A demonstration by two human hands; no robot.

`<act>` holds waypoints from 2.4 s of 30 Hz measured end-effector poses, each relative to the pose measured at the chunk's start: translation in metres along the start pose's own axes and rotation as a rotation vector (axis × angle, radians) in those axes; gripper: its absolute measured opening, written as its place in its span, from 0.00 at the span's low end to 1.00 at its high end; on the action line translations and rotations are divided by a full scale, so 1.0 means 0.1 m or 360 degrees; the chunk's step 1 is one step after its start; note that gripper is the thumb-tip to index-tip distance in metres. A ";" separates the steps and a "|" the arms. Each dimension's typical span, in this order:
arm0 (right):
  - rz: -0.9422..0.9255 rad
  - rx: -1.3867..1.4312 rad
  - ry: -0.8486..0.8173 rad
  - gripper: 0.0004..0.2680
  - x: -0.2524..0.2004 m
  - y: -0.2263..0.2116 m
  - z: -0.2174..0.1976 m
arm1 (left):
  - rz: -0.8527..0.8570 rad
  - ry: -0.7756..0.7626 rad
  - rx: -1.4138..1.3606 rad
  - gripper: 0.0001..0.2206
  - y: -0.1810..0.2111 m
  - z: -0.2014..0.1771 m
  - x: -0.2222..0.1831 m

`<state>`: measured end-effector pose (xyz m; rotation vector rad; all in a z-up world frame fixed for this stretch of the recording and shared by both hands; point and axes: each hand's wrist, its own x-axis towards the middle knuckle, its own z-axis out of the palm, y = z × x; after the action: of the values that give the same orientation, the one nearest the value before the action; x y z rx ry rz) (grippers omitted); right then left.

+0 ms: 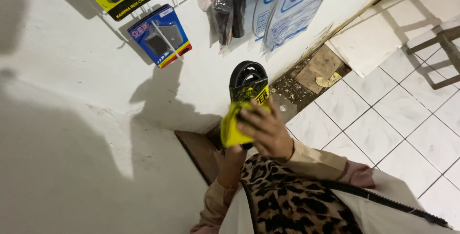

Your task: The person cleans a motorcycle scooter drive belt with a yellow cloth.

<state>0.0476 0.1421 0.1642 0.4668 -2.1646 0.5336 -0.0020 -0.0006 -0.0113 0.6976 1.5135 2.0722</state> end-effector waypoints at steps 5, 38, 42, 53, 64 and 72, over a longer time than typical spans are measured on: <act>0.0114 -0.0095 0.0214 0.21 0.18 0.14 -0.26 | 0.0106 -0.0118 -0.0183 0.25 -0.11 0.01 0.05; 0.0424 0.0059 0.0666 0.17 0.16 0.28 -0.67 | -0.0220 -0.0348 -0.0278 0.22 -0.11 0.27 -0.05; 0.0423 0.0015 0.0461 0.17 -0.13 0.13 -0.56 | -0.0105 -0.0516 -0.0963 0.26 -0.44 0.17 -0.07; 0.0244 -0.0060 0.0258 0.21 -0.42 0.08 -0.51 | 0.0077 -0.0298 -0.0375 0.29 0.12 0.28 -0.06; 0.0026 -0.0033 -0.0126 0.17 -0.66 -0.25 -0.49 | -0.0796 0.0063 -0.1573 0.29 0.37 0.30 0.02; 0.0546 -0.0147 0.0170 0.20 -0.19 0.18 -0.83 | -0.0380 -0.0023 -0.1217 0.24 0.05 0.18 0.00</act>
<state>0.1025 0.2035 0.1913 0.0132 -2.1649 0.6260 0.0091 0.0105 -0.0014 0.2192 0.6432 2.2017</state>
